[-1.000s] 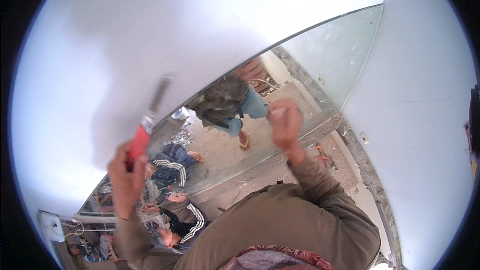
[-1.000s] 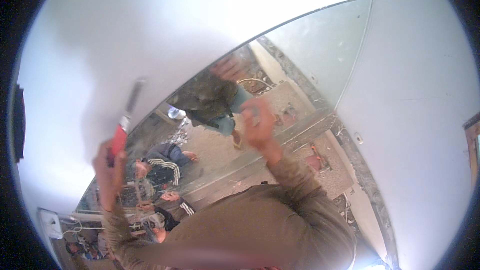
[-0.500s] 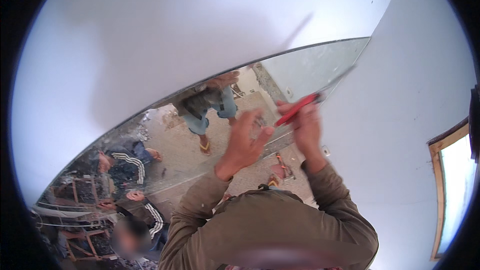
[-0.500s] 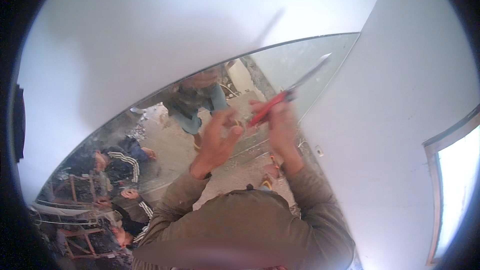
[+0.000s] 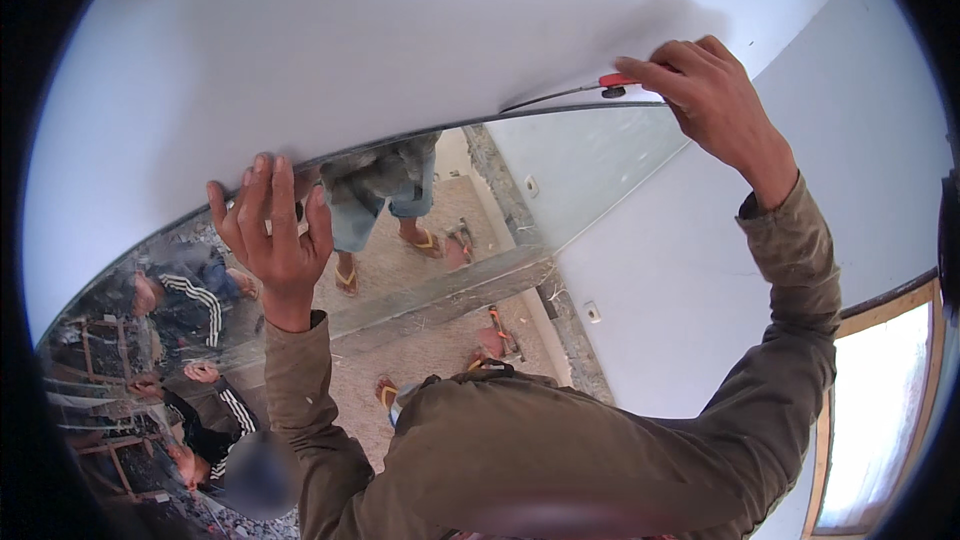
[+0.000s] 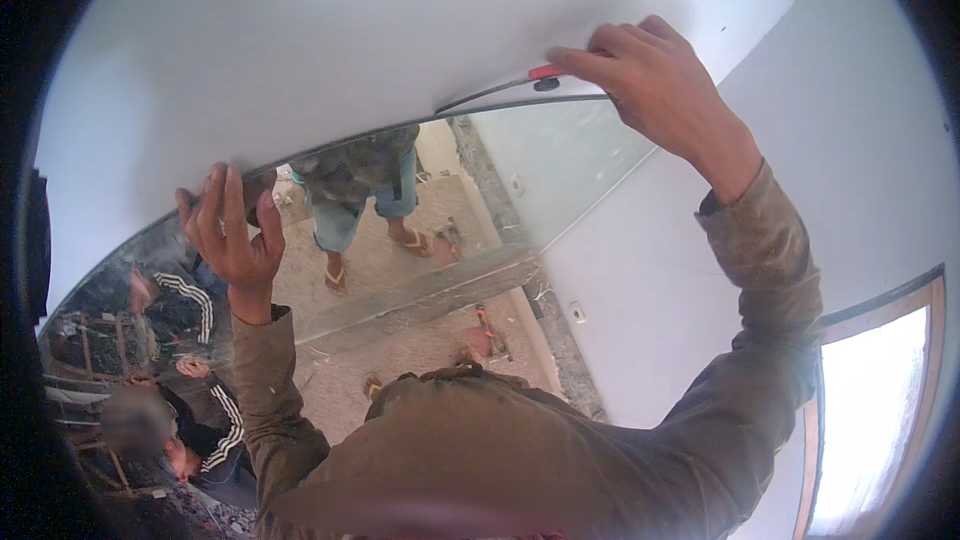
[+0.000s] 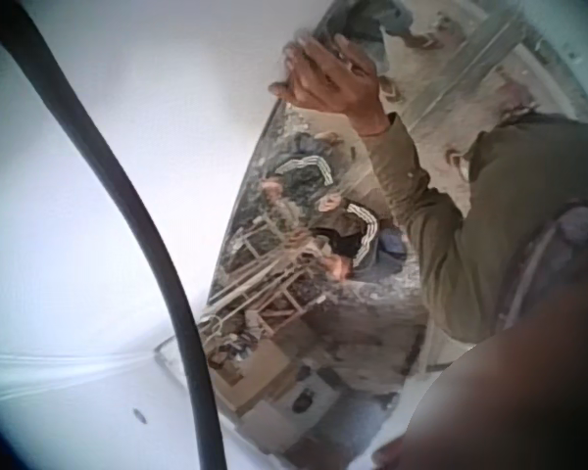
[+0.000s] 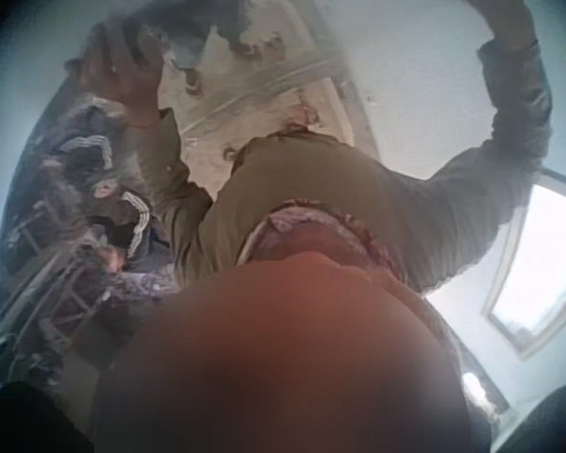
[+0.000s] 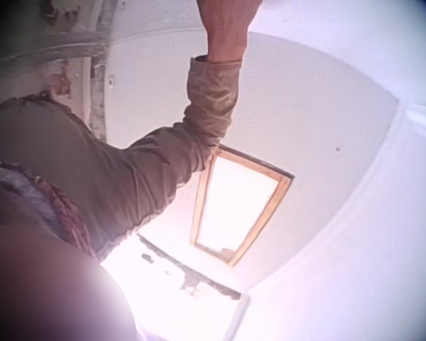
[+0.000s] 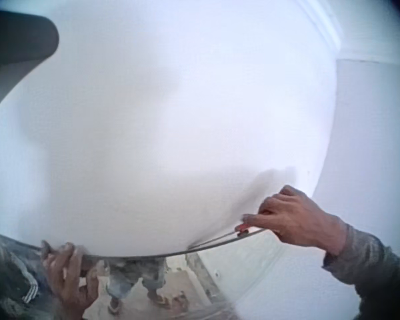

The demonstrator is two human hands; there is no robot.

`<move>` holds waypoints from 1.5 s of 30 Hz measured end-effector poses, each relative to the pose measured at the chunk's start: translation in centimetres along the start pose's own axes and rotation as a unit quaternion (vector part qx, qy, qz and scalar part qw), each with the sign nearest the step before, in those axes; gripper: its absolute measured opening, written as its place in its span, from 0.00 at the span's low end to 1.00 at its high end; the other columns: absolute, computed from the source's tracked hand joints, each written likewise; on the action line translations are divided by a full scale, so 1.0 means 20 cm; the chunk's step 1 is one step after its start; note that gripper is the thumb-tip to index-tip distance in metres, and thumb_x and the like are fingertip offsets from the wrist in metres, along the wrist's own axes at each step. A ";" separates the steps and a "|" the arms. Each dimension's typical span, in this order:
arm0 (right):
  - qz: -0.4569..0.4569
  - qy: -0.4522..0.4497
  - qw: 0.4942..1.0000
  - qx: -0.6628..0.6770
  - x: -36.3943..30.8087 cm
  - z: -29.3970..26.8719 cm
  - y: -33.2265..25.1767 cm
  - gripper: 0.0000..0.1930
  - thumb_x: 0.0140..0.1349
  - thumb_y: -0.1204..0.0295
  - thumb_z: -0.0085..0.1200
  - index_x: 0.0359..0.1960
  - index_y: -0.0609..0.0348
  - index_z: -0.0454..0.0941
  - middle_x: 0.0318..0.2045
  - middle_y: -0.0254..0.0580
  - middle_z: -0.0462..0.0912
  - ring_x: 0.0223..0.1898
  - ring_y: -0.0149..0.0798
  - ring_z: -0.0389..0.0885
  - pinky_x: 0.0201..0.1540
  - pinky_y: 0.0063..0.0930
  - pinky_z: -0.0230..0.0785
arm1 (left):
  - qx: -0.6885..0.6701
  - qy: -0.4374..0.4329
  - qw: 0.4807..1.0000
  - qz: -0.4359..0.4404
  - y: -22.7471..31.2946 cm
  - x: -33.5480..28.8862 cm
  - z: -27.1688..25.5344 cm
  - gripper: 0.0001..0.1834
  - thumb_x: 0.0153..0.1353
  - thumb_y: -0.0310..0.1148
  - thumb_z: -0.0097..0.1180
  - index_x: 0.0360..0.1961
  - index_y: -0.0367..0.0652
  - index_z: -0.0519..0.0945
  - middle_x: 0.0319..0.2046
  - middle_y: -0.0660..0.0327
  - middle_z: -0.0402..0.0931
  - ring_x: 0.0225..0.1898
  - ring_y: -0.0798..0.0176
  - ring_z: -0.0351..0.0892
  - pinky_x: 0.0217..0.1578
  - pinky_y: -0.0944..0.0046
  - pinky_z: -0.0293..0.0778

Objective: The person uses a red-handled utility knife to score and cut a large mirror mounted on a wall. They repeatedly score the mirror's edge and surface, then break off sections. The person works methodically along the mirror's perimeter, removing pieces as they go.

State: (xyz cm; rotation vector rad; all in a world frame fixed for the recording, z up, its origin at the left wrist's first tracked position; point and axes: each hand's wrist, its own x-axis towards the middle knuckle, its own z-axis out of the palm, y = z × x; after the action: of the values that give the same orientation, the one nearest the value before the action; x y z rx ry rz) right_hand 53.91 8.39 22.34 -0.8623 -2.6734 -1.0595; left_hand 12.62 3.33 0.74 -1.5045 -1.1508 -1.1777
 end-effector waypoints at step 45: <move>0.422 0.209 0.800 0.373 -0.90 0.61 1.04 0.35 0.62 0.64 0.71 0.61 0.76 0.66 0.46 0.50 0.81 0.48 0.40 0.83 0.53 0.33 0.78 | 0.159 0.012 0.987 -0.007 -0.10 -0.10 0.03 0.11 0.73 0.35 0.59 0.48 0.41 0.88 0.45 0.59 0.86 0.51 0.57 0.83 0.59 0.48 0.78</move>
State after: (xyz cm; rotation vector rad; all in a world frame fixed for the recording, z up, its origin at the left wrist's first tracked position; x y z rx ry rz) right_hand 81.42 20.46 19.69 -1.2212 -1.7100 0.0465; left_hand 10.46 3.98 -1.04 -1.2383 -1.2682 -0.9660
